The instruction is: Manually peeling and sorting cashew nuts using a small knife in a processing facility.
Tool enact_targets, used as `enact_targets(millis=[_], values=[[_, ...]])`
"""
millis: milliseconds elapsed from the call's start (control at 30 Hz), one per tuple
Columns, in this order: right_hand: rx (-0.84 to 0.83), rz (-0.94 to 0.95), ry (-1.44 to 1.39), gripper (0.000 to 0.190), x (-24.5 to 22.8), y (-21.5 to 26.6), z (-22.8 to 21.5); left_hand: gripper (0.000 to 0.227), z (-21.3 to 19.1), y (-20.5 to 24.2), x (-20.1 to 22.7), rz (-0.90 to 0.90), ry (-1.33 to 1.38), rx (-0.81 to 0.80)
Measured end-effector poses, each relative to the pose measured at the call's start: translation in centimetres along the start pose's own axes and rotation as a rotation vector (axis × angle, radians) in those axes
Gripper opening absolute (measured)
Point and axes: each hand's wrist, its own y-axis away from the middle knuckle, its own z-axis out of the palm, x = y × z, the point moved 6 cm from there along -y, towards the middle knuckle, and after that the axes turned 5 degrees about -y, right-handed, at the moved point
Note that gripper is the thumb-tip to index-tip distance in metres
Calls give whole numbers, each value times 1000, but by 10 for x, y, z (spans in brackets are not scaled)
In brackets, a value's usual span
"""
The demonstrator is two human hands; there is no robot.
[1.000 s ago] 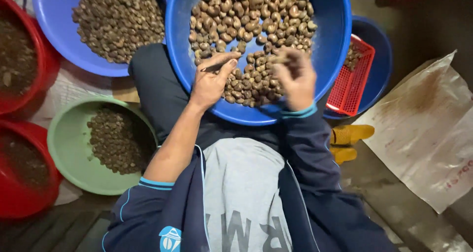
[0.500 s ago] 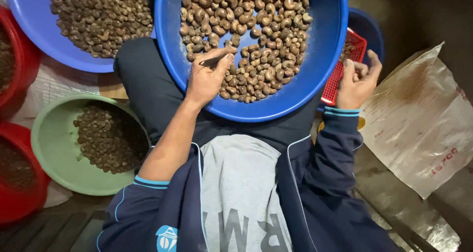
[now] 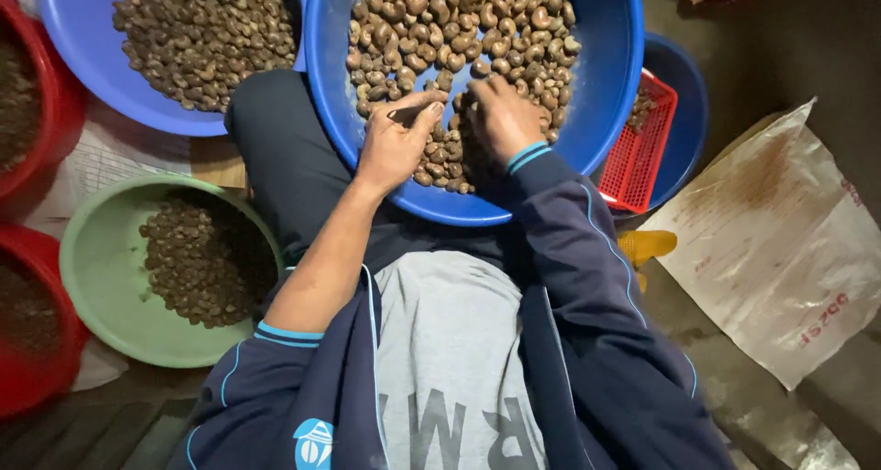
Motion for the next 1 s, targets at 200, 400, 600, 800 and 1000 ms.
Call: enact_targets(millis=[200, 400, 600, 800, 1000], values=[[-112, 91, -49, 26, -15, -5, -5, 17, 4, 3, -4, -50, 17, -21], [-15, 145, -304, 17, -13, 2, -1, 19, 5, 3, 1, -75, 25, -24], [75, 383, -1597, 32, -43, 17, -1, 19, 8, 1, -11, -52, 102, -44], [130, 411, -1726, 34, -37, 19, 18, 21, 3, -5, 23, -49, 80, -101], [201, 496, -1796, 40, -50, 33, 2, 19, 8, 0, 21, -35, 66, -89]])
